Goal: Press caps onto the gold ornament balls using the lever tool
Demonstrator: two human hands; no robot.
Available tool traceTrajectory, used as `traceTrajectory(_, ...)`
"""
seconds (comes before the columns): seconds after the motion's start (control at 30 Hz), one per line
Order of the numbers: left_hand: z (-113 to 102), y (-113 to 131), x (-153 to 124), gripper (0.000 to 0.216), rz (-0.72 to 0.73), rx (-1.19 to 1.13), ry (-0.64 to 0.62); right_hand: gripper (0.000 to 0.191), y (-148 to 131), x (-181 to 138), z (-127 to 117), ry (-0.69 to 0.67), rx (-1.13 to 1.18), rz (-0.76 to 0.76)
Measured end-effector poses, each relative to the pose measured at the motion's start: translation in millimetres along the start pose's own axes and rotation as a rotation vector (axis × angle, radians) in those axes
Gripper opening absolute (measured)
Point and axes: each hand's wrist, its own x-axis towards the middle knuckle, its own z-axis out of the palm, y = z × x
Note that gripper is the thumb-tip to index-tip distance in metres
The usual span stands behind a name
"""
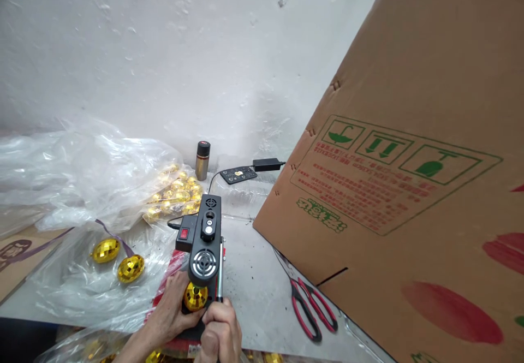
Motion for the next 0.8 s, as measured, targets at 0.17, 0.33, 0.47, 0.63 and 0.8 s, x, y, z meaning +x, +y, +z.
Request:
traceTrajectory(0.17,0.2,0.4,1.1,0.042,-0.008,0.014,0.001,0.045,-0.5,-2.1,1.7,0.022,0.005,0.022)
traceTrajectory(0.33,0.7,0.9,1.6,0.041,-0.003,0.026,0.000,0.046,10.8,-3.3,1.3,0.023,0.034,-0.017)
traceTrajectory(0.47,-1.9,4.2,2.2,0.039,-0.022,0.027,-0.008,0.043,33.0,1.5,-2.5,0.002,0.016,-0.236)
traceTrajectory(0.63,-5.0,7.7,3.0,0.038,-0.024,0.025,-0.015,0.042,46.8,-1.8,-5.1,-0.022,0.015,-0.285)
traceTrajectory(0.8,-0.2,3.5,1.7,0.038,-0.001,0.025,0.021,0.039,54.8,-19.0,-6.3,-0.028,-0.041,-0.233)
